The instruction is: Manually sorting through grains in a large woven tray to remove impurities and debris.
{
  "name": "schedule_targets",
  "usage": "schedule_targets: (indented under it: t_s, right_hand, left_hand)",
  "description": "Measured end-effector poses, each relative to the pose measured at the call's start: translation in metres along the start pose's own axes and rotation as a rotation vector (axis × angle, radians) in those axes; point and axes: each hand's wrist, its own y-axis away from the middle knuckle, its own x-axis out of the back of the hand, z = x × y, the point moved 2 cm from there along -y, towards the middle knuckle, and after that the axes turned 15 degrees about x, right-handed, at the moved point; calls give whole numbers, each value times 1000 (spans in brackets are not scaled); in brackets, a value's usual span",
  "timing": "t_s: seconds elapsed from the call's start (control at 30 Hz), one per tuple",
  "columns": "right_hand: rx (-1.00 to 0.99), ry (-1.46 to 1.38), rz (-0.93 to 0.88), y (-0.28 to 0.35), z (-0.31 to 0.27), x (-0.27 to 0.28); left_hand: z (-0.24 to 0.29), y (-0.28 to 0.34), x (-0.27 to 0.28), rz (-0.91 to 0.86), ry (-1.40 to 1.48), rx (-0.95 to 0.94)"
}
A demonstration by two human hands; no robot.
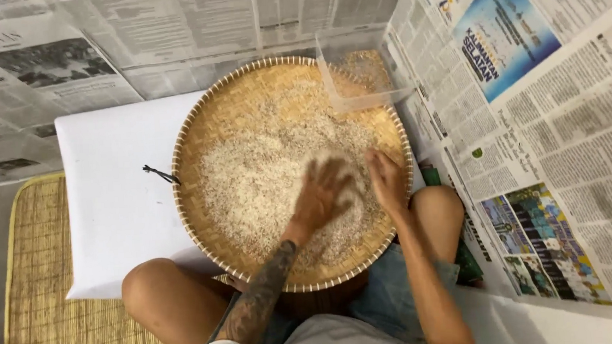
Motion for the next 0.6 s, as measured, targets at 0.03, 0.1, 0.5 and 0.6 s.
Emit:
schedule_targets:
  t_s: [0.03, 0.1, 0.5, 0.6]
  right_hand:
    - [-7, 0, -1, -4, 11, -6]
    - [146, 70, -101, -15, 29, -22]
    - [192, -257, -190, -16, -93, -112]
    - [290, -446, -376, -5, -97, -128]
  left_hand:
    - [-8, 1, 3, -7, 2, 0]
    - [-27, 1, 10, 75, -45, 114]
    - [-132, 74, 44, 298, 281, 655]
    - [-133, 90, 45, 415, 472, 693]
